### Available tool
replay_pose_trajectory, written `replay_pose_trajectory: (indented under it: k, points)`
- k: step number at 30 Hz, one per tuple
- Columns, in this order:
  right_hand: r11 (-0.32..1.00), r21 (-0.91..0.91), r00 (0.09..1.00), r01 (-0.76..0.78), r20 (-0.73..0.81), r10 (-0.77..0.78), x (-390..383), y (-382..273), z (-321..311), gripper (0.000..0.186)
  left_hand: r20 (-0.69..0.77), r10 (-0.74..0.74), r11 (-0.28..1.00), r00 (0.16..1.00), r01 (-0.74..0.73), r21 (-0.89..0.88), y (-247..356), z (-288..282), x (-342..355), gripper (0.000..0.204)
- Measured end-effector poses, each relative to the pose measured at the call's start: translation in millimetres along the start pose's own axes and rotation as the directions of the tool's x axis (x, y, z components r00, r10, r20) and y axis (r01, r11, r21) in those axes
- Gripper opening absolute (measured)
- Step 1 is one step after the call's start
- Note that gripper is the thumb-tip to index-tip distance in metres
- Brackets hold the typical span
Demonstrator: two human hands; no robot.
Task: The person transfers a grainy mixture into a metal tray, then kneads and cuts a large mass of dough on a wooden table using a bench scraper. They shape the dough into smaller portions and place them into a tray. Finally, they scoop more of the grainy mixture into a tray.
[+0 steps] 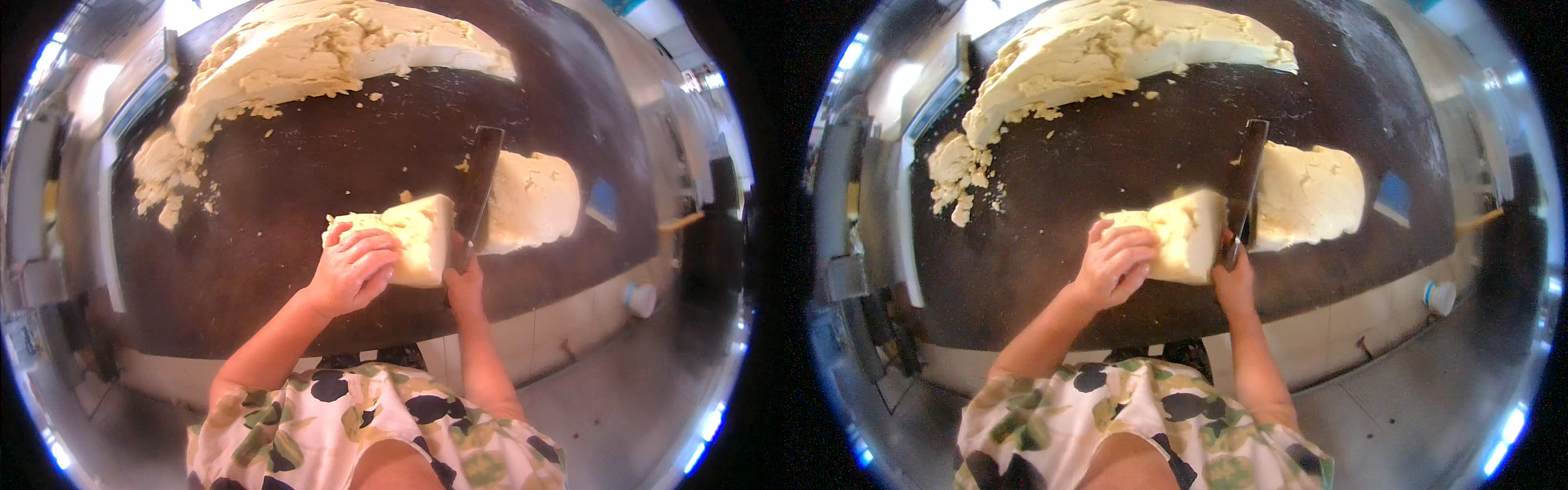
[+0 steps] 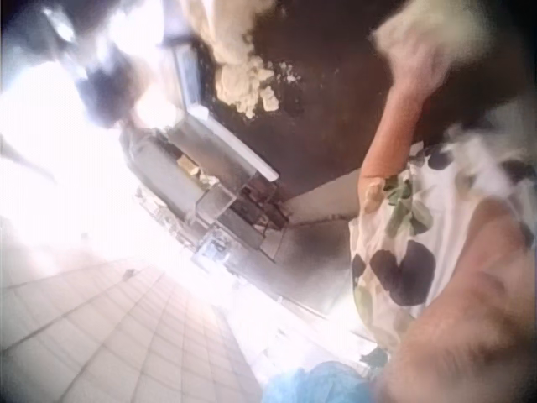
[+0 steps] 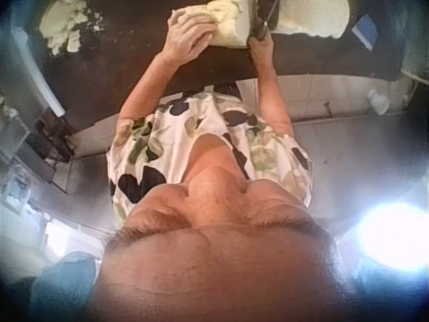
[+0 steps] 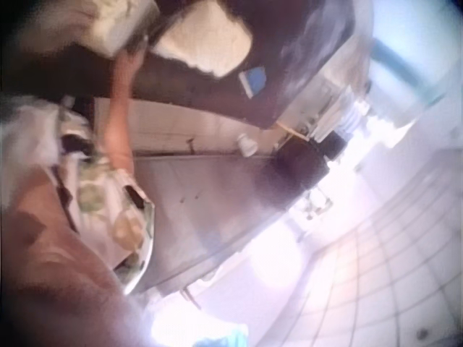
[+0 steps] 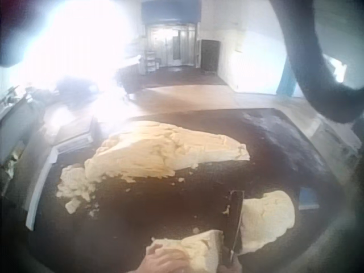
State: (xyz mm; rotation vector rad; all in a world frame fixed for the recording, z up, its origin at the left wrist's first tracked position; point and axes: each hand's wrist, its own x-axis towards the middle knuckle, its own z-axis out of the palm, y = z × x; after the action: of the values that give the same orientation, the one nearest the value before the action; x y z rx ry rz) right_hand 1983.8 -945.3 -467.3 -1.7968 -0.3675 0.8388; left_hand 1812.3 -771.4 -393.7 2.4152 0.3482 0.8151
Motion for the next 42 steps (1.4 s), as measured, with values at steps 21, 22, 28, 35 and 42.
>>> replay_pose_trajectory:
  k: [21,22,28,35,42]
  points:
    - [0.999,0.007,0.969,-0.034,0.246,0.031,-26,-84,84,0.047,0.076,-0.879,-0.097,0.470,-0.020,-0.995,-43,-32,-74,0.036]
    - [0.999,0.016,0.952,0.031,0.303,-0.034,-31,-96,102,0.047,0.045,-0.897,-0.062,0.440,-0.023,-0.998,-42,-60,-78,0.035]
    - [0.920,0.153,0.596,0.362,0.721,-0.354,-36,-200,270,0.054,-0.412,-0.908,0.395,0.075,-0.170,-0.903,-57,-252,-113,0.052]
    - [0.871,0.283,0.492,0.403,0.735,-0.466,-57,-236,387,0.034,-0.641,-0.672,0.676,-0.371,0.045,-0.735,-108,-362,-229,0.061]
    - [0.975,0.015,0.665,0.223,0.728,-0.164,-47,-151,212,0.009,-0.617,-0.725,0.445,-0.306,0.476,-0.759,-129,-256,-292,0.037]
